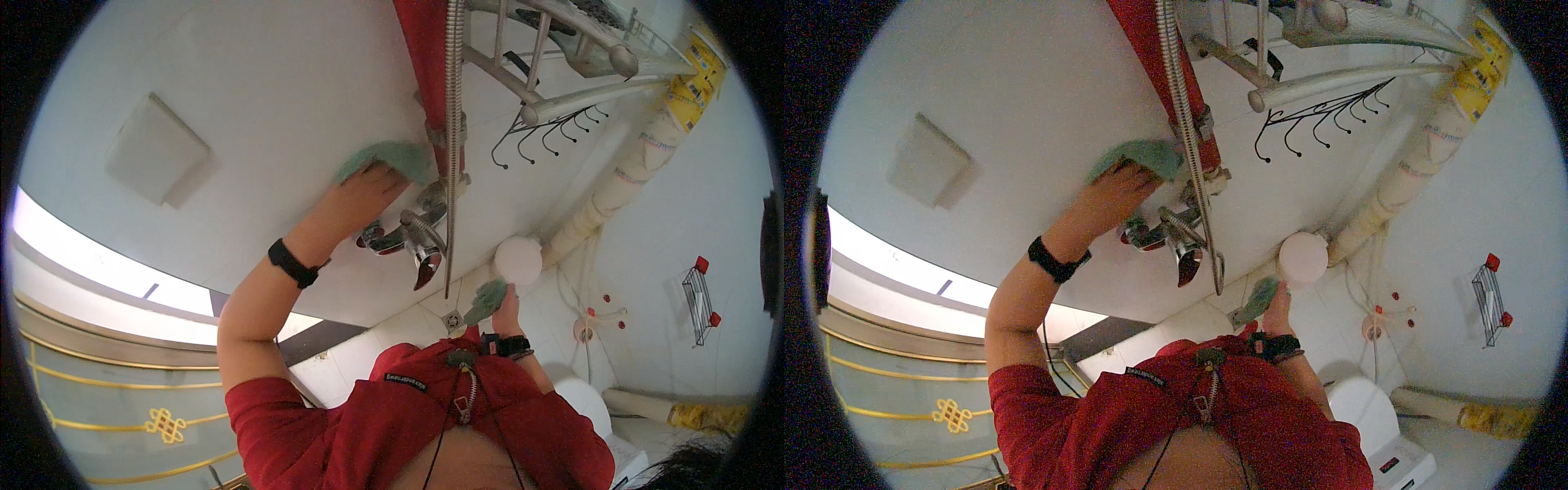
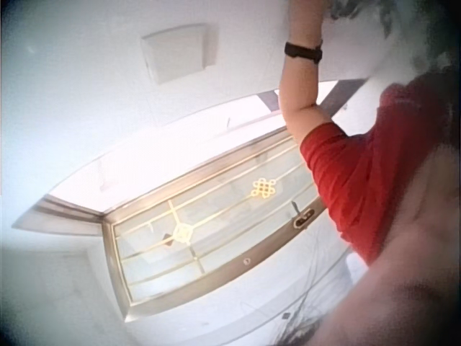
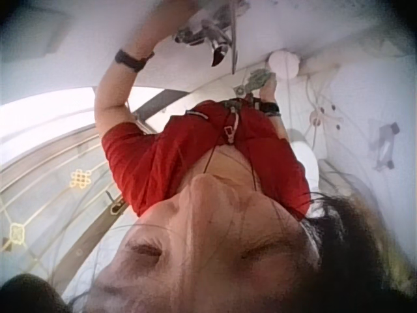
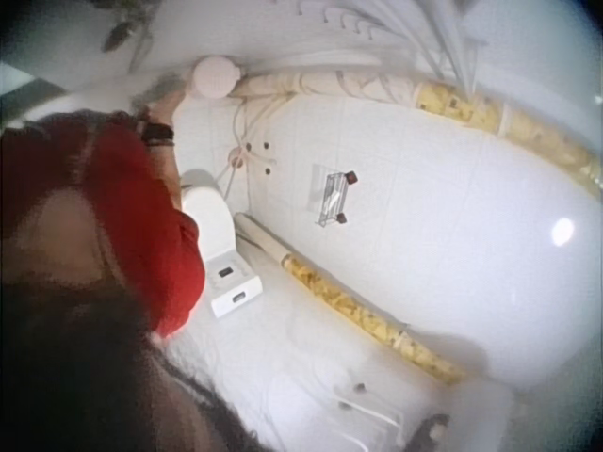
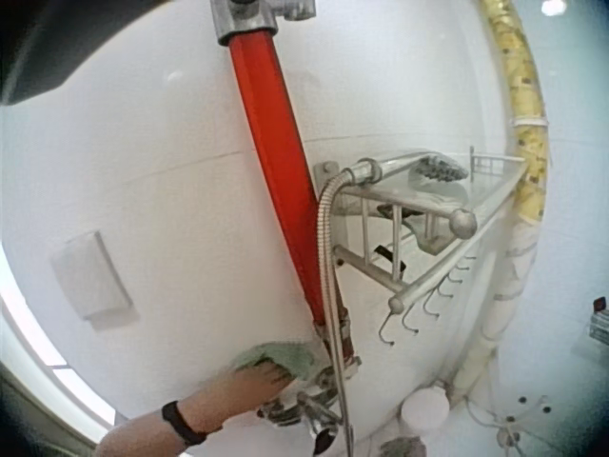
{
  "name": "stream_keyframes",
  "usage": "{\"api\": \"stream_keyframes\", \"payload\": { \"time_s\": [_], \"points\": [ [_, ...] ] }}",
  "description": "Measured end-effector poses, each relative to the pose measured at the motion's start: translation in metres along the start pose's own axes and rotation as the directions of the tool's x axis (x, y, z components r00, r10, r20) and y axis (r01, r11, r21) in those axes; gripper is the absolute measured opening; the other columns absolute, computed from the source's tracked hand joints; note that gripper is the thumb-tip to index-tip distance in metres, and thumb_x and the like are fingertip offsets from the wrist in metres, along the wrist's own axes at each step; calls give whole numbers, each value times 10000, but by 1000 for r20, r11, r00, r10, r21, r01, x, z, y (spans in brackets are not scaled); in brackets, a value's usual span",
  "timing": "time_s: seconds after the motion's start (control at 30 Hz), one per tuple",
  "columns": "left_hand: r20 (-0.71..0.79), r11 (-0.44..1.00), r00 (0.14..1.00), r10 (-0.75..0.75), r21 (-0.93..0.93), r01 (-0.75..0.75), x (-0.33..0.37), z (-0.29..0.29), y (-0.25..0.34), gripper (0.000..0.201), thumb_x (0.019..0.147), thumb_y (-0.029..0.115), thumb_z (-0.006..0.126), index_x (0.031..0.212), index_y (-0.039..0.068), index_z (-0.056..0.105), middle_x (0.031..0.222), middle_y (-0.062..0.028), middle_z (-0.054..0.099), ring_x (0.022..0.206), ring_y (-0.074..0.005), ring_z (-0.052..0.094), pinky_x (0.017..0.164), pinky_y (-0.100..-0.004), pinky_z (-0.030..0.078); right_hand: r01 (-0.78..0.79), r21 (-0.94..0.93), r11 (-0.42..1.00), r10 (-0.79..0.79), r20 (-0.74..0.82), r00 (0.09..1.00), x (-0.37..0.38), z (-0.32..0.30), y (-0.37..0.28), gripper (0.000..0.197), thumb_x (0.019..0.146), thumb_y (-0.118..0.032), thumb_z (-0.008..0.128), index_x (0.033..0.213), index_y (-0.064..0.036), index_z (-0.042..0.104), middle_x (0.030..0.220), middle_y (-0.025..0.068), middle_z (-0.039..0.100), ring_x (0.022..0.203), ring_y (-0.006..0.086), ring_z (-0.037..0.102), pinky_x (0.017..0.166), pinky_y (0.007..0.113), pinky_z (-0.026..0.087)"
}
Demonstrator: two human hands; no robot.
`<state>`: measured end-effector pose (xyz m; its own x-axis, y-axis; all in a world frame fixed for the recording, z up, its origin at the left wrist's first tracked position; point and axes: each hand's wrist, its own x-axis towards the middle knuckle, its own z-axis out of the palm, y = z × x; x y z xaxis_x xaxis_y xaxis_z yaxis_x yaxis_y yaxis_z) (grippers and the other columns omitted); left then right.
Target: The person wipes the sink basin, faucet, showerhead, wall tiles, and a wall-mounted rack using a green cloth. They move between fixtures and wipe multiple surfaces in sequence.
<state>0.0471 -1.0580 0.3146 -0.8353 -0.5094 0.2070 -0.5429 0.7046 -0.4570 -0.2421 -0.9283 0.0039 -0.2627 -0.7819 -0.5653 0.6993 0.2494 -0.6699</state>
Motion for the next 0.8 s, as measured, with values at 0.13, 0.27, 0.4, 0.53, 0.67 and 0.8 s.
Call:
{"api": "stream_keyframes", "payload": {
  "time_s": [0.13,0.27,0.4,0.53,0.67,0.8],
  "points": [
    [111,988,990,-82,-123,95,-66,17,8,346,795,115,477,1128,109,567,1130,-47,562,1100,-243,484,988,-399,354,11,124,992,-20,71,997,-5,2,2,447,969,-384,282,1060,-16,519,1032,121,575,940,269,541,817,411,434],
    [264,972,942,-207,-57,230,-153,46,28,355,765,134,538,1115,166,582,1095,6,572,1026,-171,511,906,-332,399,-98,68,993,83,192,978,2,1,13,521,944,-454,326,1233,-23,371,1209,121,465,1078,265,478,902,447,387],
    [256,928,896,-363,17,372,-228,68,52,370,775,128,532,1132,219,566,1095,4,570,1033,-181,515,889,-352,415,-125,-79,989,138,180,974,11,13,23,597,937,-480,341,1316,-20,315,1300,106,411,1178,236,416,999,435,305],
    [-1,778,780,-626,74,624,-246,64,41,284,766,219,583,1047,187,559,1055,-54,572,994,-259,532,832,-456,403,-122,-63,991,133,223,966,1,35,28,436,962,-395,304,1107,-30,494,1052,101,540,981,250,502,874,410,385],
    [-592,663,575,-565,89,743,-235,27,-11,786,810,396,561,1427,131,152,1331,-344,283,1199,-523,282,968,-637,189,-167,-66,984,177,202,963,-10,52,37,527,957,-431,301,1256,-8,396,1256,99,453,1158,219,429,1009,401,304],
    [-674,530,440,-593,85,844,-233,20,-29,813,828,430,529,1439,117,92,1379,-361,164,1230,-562,184,996,-635,96,-162,-73,984,163,10,987,-3,55,52,430,965,-359,318,1208,-36,467,1196,112,500,1057,267,497,892,405,412]
  ]
}}
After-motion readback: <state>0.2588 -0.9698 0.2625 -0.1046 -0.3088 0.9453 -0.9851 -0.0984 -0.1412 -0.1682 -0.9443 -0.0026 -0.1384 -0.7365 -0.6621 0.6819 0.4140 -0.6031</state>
